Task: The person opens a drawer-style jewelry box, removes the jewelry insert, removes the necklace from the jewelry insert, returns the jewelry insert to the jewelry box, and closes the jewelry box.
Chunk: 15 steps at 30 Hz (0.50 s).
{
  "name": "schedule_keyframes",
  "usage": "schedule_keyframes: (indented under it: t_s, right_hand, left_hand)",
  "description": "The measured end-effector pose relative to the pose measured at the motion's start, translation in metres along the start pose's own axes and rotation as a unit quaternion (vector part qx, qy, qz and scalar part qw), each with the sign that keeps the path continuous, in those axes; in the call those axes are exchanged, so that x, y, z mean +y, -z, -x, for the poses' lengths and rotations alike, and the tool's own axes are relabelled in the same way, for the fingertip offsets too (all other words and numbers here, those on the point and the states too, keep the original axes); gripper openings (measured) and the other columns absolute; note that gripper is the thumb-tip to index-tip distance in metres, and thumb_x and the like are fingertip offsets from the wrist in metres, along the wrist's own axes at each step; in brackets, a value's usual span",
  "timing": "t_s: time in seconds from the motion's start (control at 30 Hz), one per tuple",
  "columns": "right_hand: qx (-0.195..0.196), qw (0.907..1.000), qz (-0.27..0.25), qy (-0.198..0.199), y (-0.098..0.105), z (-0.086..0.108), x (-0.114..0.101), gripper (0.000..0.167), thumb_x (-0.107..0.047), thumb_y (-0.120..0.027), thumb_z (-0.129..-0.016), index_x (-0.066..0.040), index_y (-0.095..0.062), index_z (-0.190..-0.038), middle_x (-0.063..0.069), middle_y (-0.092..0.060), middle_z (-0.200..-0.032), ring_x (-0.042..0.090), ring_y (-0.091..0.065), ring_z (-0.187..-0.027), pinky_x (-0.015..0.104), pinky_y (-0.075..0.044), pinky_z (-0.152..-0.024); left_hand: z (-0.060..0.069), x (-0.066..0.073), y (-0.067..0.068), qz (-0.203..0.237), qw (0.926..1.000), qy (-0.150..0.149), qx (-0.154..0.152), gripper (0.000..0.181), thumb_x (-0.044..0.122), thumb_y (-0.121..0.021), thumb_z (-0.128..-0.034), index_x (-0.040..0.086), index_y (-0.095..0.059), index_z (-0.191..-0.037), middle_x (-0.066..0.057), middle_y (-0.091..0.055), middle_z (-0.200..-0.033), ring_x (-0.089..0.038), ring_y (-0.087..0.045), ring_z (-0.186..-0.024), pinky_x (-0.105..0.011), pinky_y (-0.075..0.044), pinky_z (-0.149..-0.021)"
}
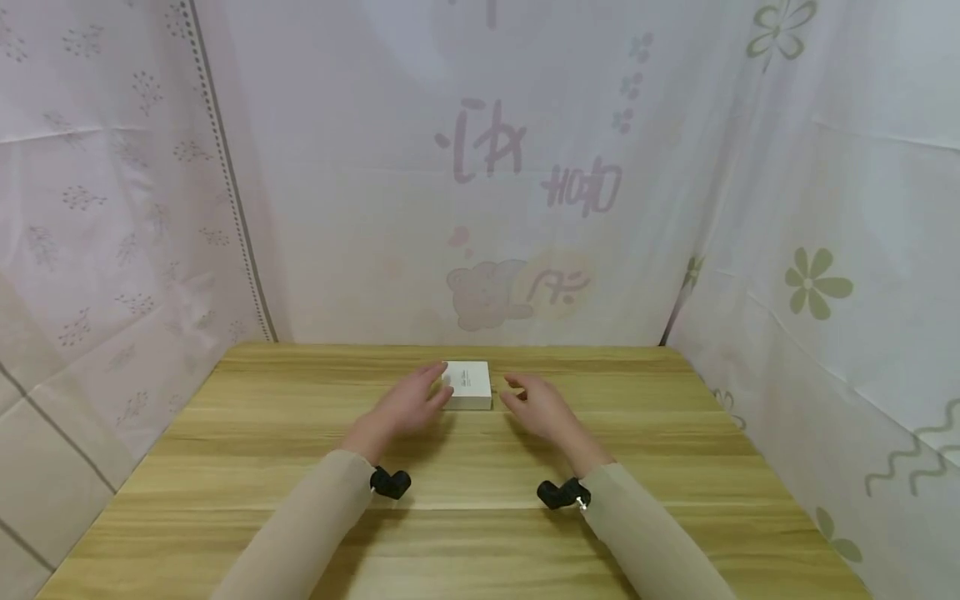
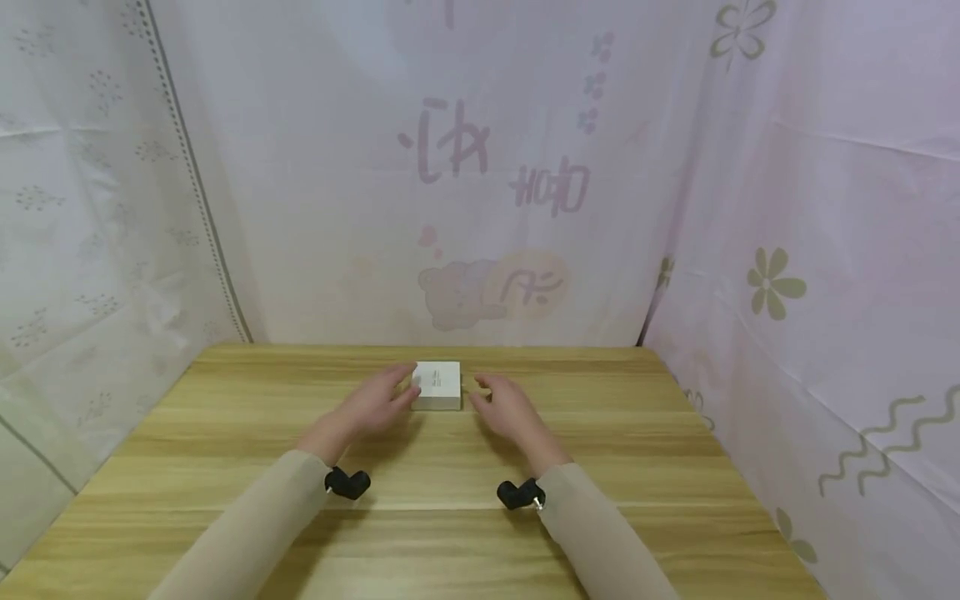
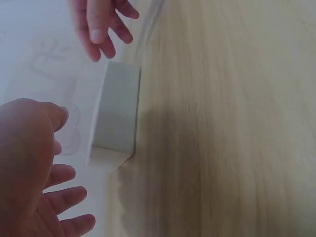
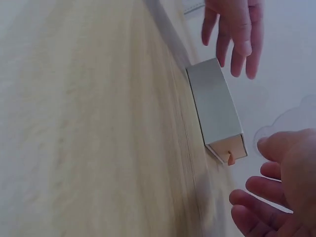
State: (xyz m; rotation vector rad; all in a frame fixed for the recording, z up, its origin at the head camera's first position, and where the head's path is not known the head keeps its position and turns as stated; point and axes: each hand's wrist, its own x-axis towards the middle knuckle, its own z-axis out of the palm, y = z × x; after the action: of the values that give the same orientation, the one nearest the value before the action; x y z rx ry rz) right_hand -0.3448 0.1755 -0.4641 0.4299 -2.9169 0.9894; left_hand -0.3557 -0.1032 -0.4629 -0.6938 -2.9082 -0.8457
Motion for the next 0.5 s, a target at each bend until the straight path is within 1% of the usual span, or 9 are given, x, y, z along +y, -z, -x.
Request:
schedule_keyframes:
  t_s: [0.13,0.27,0.43,0.5]
  right_hand:
    - [0.002,0.9995,-0.025,-0.021,-0.006,-0.012,0.0,0.049,-0.029,-0.062,-0.114,-0.005,-0.06,-0.157,0.015,-0.068,-0.152,0.036,-0.07,-0.132,0.055,-0.057,-0.111]
    - [0.006,0.9992,-0.034,-0.02,-0.014,-0.021,0.002,0.044,-0.022,-0.063,-0.112,-0.004,-0.063,-0.153,0.016,-0.071,-0.147,0.038,-0.07,-0.132,0.055,-0.057,-0.112]
    - [0.017,0.9983,-0.053,-0.02,-0.025,-0.027,0.002,0.041,-0.015,-0.066,-0.11,-0.004,-0.066,-0.15,0.016,-0.071,-0.148,0.038,-0.07,-0.132,0.055,-0.055,-0.114]
    - [0.015,0.998,-0.058,-0.018,-0.027,-0.028,0.001,0.04,-0.014,-0.066,-0.11,-0.004,-0.067,-0.149,0.016,-0.071,-0.149,0.038,-0.071,-0.131,0.055,-0.056,-0.114]
  left_hand:
    - [-0.008,-0.002,-0.007,0.009,0.9999,0.011,-0.004,0.06,0.031,-0.051,-0.1177,0.001,-0.041,-0.168,-0.025,-0.039,-0.174,-0.042,-0.039,-0.163,-0.056,-0.031,-0.135]
    - [-0.013,-0.008,-0.014,0.009,0.9996,0.028,-0.001,0.058,0.028,-0.048,-0.1182,-0.001,-0.041,-0.168,-0.027,-0.037,-0.175,-0.043,-0.038,-0.163,-0.055,-0.031,-0.135]
    - [-0.014,-0.011,-0.018,0.01,0.999,0.043,-0.006,0.057,0.029,-0.047,-0.1185,0.005,-0.04,-0.17,-0.021,-0.034,-0.178,-0.039,-0.036,-0.165,-0.053,-0.03,-0.136]
    - [-0.013,-0.01,-0.018,0.014,0.9987,0.048,-0.008,0.057,0.03,-0.047,-0.1183,0.007,-0.041,-0.17,-0.019,-0.033,-0.179,-0.039,-0.036,-0.165,-0.054,-0.03,-0.136]
